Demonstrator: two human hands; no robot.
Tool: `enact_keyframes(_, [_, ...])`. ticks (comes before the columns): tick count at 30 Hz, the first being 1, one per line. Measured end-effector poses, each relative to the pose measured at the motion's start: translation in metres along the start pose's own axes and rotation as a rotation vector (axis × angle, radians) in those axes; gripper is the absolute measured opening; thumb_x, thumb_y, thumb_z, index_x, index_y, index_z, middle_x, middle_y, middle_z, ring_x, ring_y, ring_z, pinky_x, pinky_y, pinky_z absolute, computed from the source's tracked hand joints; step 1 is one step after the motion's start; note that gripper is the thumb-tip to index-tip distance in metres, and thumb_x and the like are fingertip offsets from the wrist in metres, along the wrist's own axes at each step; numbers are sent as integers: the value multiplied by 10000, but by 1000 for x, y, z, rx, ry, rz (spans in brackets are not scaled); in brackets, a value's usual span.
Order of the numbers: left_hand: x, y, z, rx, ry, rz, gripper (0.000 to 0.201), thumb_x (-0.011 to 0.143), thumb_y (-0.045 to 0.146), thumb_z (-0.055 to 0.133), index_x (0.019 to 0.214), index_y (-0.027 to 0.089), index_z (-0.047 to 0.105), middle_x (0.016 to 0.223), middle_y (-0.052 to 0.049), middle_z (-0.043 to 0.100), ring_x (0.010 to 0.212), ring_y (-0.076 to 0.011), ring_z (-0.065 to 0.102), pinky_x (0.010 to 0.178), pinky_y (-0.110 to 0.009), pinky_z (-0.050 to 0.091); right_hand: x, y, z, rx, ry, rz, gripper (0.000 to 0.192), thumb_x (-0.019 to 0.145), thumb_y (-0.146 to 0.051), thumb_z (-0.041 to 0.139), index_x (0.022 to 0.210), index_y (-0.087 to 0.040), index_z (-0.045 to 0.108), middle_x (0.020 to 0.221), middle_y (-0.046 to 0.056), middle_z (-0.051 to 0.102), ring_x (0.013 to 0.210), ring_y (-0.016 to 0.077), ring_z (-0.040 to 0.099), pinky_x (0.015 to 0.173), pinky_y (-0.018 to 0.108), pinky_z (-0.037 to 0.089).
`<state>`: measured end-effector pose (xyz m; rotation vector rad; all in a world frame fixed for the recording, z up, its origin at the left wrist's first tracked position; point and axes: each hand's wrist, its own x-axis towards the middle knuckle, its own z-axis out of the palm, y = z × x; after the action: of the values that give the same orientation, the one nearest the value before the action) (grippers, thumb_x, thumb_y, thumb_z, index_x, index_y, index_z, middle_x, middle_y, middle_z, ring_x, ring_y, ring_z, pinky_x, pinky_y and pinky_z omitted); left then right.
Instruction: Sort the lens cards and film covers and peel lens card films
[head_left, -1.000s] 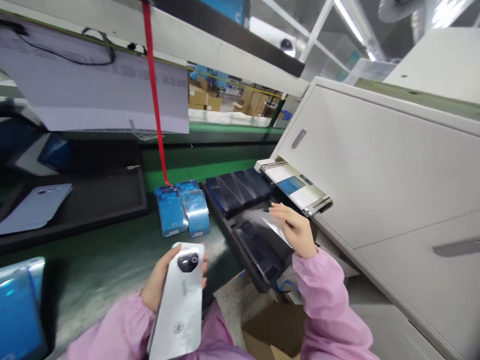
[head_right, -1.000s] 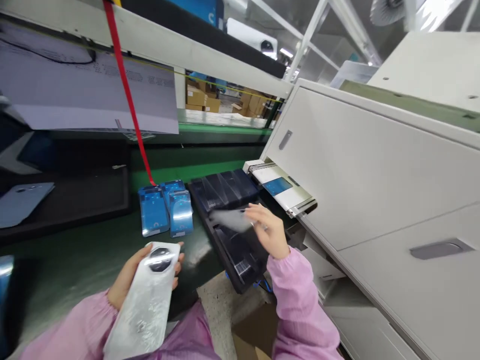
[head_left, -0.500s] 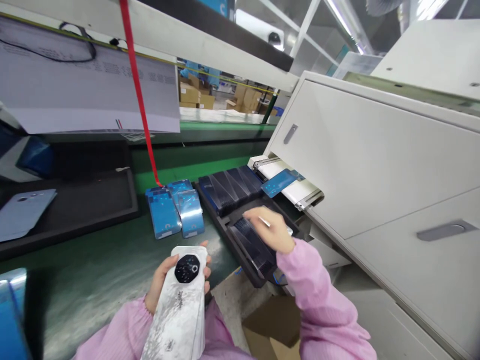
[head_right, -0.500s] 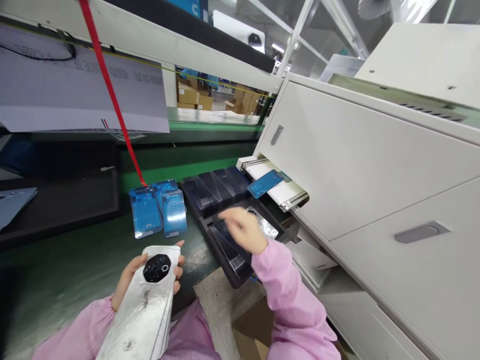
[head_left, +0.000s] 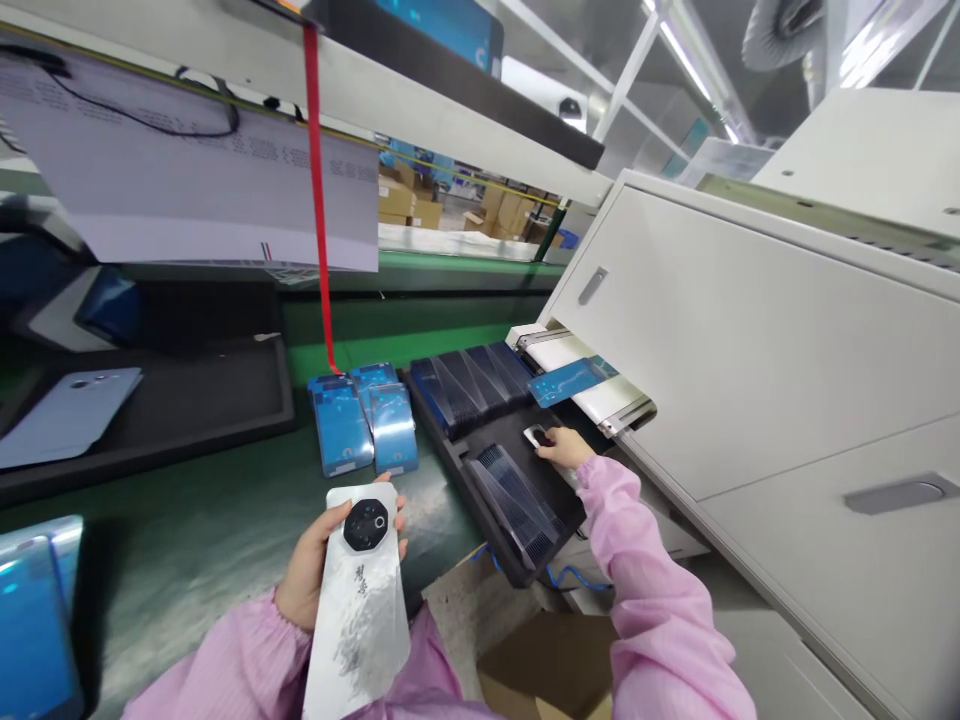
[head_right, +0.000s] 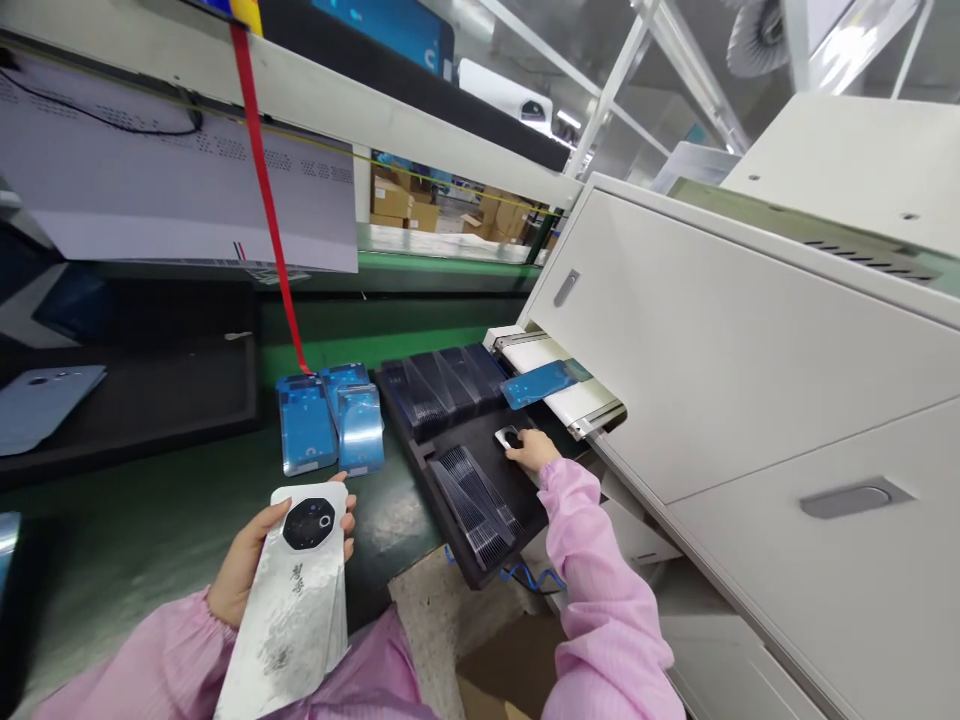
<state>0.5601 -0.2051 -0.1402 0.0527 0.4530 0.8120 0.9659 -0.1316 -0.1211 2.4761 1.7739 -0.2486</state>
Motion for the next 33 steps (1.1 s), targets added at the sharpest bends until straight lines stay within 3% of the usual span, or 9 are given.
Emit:
enact_keyframes(2, [1, 4, 3, 28, 23, 54, 636, 780, 209, 583, 1379, 234, 369, 1076, -119, 647, 847, -236, 659, 794, -447, 533, -8, -2, -14, -29, 44, -21, 151, 797, -251, 572, 812, -139, 672, 782, 81, 669, 791, 195, 641, 682, 242, 414])
enact_keyframes(7, [7, 8, 12, 138, 81, 210, 679, 748, 198, 639, 1372, 266, 379, 1104, -109, 660, 879, -229, 667, 771, -406, 550, -63, -25, -55, -57, 227, -64, 270, 894, -213, 402, 814, -124, 644, 724, 109, 657, 728, 225, 634, 684, 301, 419])
enact_keyframes(12, [18, -7, 29, 275, 58, 452, 833, 667, 268, 759, 1387, 302, 340, 1117, -60, 663, 1018, -231, 629, 854, -345, 520, -150, -126, -45, 298, 612, -486, 268, 919, -273, 414, 1039, -141, 614, 922, 110, 676, 814, 204, 644, 759, 300, 493])
enact_keyframes(15, [20, -16, 34, 292, 17, 530, 863, 632, 345, 793, 1376, 323, 356, 1120, -39, 663, 1094, -236, 592, 927, -335, 480, -189, -193, -17, 440, 496, -703, 314, 923, -194, 383, 1172, -148, 570, 1051, 123, 656, 950, 212, 625, 834, 327, 518])
enact_keyframes(18, [15, -17, 31, 283, 67, 487, 829, 639, 338, 788, 1360, 347, 379, 1118, -24, 668, 1083, -235, 602, 925, -336, 487, -200, -225, -3, 481, 368, -749, 369, 915, -287, 439, 1226, -122, 550, 1210, 162, 584, 1076, 262, 572, 903, 396, 505])
enact_keyframes(21, [5, -8, 21, 256, 111, 376, 792, 660, 281, 754, 1359, 344, 387, 1083, -32, 685, 988, -255, 649, 872, -379, 523, -179, -212, -16, 542, 161, -980, 321, 904, -330, 480, 1144, -169, 622, 1235, 112, 590, 1090, 219, 581, 942, 343, 485])
enact_keyframes(23, [-3, 2, 15, 215, 112, 311, 761, 674, 277, 725, 1359, 320, 397, 1068, -51, 692, 929, -263, 670, 838, -399, 540, -148, -181, -35, 622, 82, -959, 258, 869, -339, 544, 1059, -220, 671, 1109, 53, 666, 998, 175, 631, 905, 282, 497])
enact_keyframes(27, [-13, 20, 14, 107, 76, 234, 705, 685, 281, 682, 1342, 256, 430, 1054, -99, 692, 864, -267, 679, 789, -431, 552, -68, -102, -63, 742, 297, -112, 385, 745, -245, 674, 1129, -241, 641, 847, 25, 711, 861, 198, 665, 899, 348, 489])
enact_keyframes(33, [-9, 29, 17, -31, -65, 186, 567, 749, 280, 593, 1295, 177, 481, 965, -121, 692, 789, -255, 677, 758, -430, 540, 8, -49, -35, 927, 311, 90, 749, 617, -283, 748, 1294, -114, 478, 720, 50, 667, 568, 195, 637, 595, 389, 569])
